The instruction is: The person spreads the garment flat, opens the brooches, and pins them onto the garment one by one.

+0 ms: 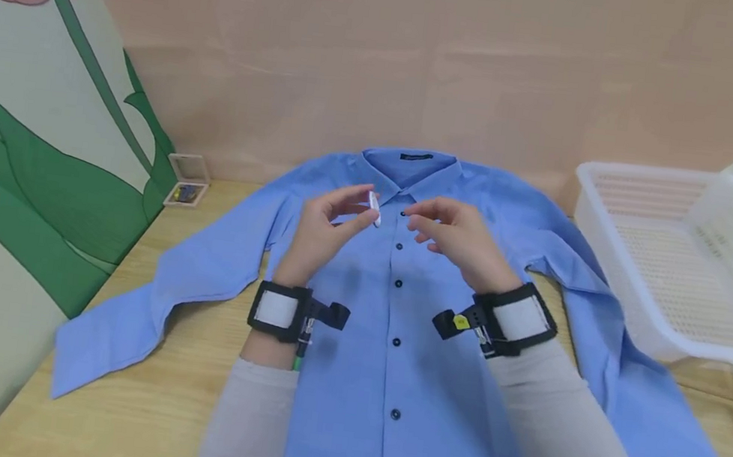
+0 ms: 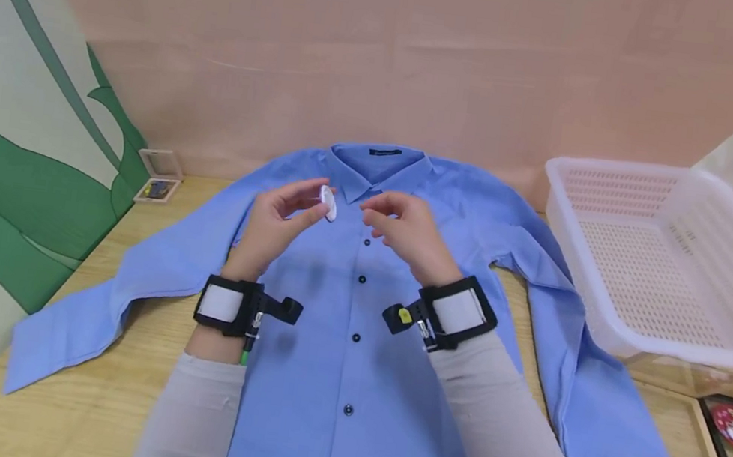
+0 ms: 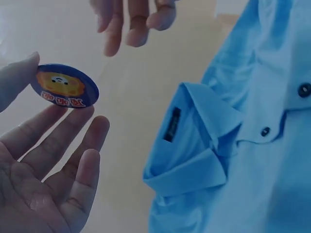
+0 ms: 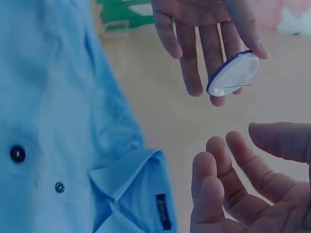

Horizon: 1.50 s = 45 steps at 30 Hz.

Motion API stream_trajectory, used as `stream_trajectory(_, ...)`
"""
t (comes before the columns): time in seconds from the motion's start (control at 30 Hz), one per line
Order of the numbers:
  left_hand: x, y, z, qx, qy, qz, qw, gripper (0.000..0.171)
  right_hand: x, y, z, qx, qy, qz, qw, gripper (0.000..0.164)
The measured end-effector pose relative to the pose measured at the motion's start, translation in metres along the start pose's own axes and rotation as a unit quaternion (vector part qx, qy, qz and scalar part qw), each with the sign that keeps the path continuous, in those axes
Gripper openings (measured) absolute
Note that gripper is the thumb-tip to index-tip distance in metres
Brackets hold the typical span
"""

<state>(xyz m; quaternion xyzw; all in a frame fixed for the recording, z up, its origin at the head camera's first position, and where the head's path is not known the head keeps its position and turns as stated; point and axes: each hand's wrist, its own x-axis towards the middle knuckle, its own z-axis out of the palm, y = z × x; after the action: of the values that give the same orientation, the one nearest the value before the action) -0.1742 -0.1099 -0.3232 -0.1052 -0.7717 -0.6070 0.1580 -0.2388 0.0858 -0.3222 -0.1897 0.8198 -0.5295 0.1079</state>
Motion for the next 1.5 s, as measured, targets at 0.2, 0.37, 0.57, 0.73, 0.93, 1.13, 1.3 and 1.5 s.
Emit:
stream_trajectory(0.2,0.019,-0.035,0.004,-0.011,0.04,-0.047,0.998,0.04,0.041,0.015,0.002,-0.075,-0.008,-0.037,0.996,0.022)
stream_trajectory(0.37,0.038,-0.071,0.009,-0.02,0.069,-0.086,0.9937,0.041,0.075,0.028,0.008,-0.189,-0.049,-0.051,0.98,0.017)
stream_trajectory(0.57,0.05,-0.102,0.012,0.007,0.092,-0.105,0.9901,0.039,0.099,0.034,0.02,-0.299,-0.149,-0.061,0.941,0.022)
stream_trajectory(0.73,0.054,-0.106,0.013,0.02,0.087,-0.114,0.9894,0.04,0.109,0.037,0.023,-0.349,-0.154,-0.061,0.922,0.024)
stream_trajectory(0.93,0.056,-0.108,0.014,-0.02,0.075,-0.144,0.9865,0.039,0.112,0.047,0.03,-0.39,-0.137,-0.06,0.908,0.023)
stream_trajectory(1.13,0.051,-0.112,0.019,-0.04,0.073,-0.174,0.9813,0.04,0.111,0.061,0.038,-0.417,-0.129,-0.039,0.899,0.027)
stream_trajectory(1.3,0.05,-0.118,0.023,-0.013,0.071,-0.169,0.983,0.041,0.113,0.067,0.043,-0.441,-0.126,-0.058,0.887,0.017)
stream_trajectory(1.5,0.051,-0.125,0.026,-0.002,0.054,-0.165,0.9847,0.043,0.119,0.072,0.044,-0.451,-0.112,-0.112,0.879,0.005)
